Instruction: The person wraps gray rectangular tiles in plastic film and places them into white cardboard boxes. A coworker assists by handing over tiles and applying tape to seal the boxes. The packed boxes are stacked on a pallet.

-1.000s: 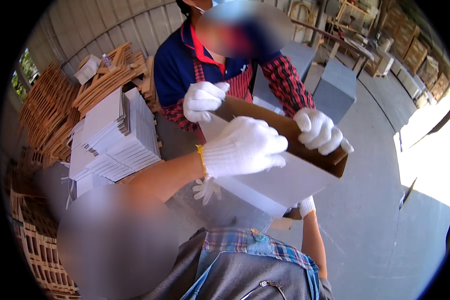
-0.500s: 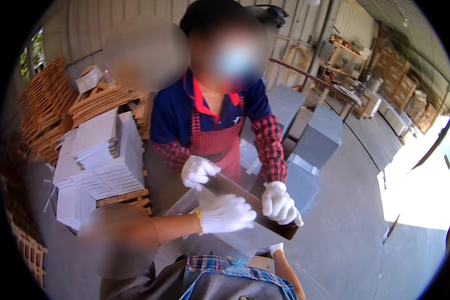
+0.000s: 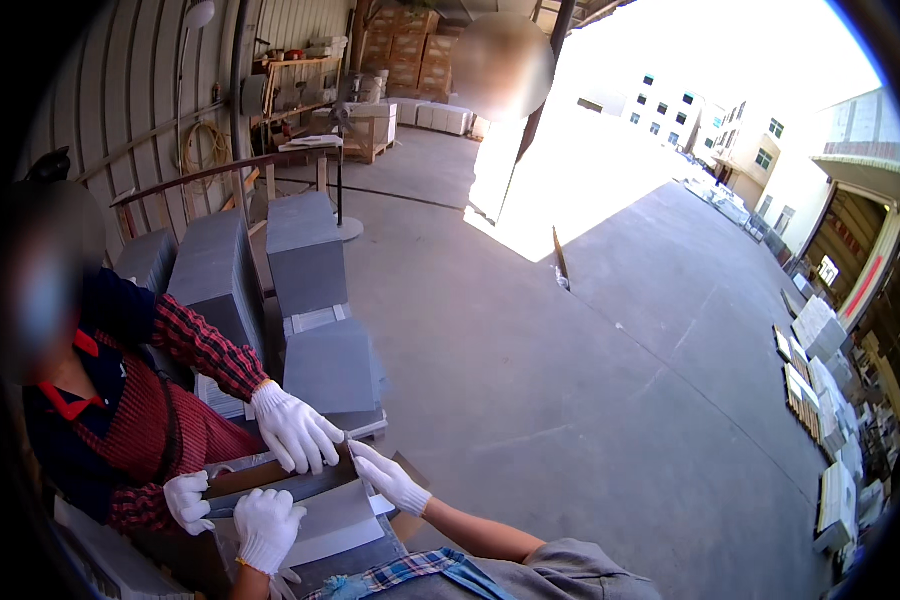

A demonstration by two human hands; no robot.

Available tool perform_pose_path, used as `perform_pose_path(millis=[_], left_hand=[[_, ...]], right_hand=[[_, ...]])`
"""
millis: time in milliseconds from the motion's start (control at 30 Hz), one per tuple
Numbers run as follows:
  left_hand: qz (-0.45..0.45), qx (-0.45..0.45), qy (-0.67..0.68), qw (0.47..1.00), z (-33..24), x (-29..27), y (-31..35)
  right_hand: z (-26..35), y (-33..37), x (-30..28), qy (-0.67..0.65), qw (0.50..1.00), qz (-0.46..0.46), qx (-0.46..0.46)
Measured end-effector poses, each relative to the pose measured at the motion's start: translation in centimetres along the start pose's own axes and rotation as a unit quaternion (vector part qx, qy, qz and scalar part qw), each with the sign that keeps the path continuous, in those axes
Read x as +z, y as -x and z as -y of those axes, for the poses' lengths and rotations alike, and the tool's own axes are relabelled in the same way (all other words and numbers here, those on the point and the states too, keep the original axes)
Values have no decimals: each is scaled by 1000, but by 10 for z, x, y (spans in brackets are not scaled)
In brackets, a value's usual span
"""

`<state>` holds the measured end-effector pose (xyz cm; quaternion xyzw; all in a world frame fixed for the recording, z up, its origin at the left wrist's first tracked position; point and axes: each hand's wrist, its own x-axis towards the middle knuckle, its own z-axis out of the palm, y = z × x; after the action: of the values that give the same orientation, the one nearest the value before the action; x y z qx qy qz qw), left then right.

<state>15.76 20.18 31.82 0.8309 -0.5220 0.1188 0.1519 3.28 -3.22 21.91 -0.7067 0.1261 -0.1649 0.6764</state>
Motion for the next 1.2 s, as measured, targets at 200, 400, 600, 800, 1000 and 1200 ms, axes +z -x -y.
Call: perform_pose_path(millis=[200,400,600,800,1000,1200], left_hand=[[12,-5,4,1000,-1,10,7],[48,0,0,999,-6,14,16],[11,-19,-18,1000,-2,20,14],[2,-114,-19,993,17,2,23],[-56,-104,-17,993,17,12,26],[-37,-93,-19,995,21,12,26]], right_hand=[[-30,-6,4,-5,1000,-10,19],[-13,10,9,34,999,-30,-28],[41,-3,9,87,996,-13,20],[49,-9,7,119,991,-53,14],[37,-12,13,184,976,-98,-65],[57,-10,8,202,976,-77,-27]])
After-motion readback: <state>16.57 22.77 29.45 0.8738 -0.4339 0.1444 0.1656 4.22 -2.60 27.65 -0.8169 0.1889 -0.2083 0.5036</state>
